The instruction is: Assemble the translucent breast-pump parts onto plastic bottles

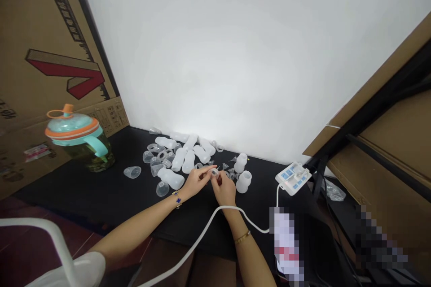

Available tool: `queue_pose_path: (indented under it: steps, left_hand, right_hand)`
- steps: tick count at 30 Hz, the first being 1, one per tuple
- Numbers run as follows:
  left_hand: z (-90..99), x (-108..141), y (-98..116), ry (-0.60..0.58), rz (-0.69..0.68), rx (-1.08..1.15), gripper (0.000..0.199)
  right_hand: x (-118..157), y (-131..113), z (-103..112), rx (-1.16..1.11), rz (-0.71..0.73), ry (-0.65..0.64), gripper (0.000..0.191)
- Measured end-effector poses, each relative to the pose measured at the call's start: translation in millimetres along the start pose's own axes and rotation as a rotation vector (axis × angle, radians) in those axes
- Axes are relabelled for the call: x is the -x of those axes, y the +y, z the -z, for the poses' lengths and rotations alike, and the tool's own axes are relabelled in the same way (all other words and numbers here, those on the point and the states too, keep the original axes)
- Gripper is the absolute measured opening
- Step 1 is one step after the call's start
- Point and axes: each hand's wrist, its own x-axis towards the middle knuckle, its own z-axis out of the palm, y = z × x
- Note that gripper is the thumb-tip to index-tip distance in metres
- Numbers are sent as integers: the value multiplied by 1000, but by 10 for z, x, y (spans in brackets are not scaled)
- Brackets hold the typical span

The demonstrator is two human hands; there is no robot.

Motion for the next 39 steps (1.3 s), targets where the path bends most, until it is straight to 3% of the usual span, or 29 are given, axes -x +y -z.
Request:
queue_pose_path:
  steps: [28, 39]
  left_hand:
    - [-33, -6, -33, 14, 63, -58, 36]
    - [-25, -19, -47, -28, 101, 103, 38]
  right_hand:
    - [-26, 12, -5, -3, -46, -50, 29]
    - [-24, 18, -6, -28, -50, -48, 29]
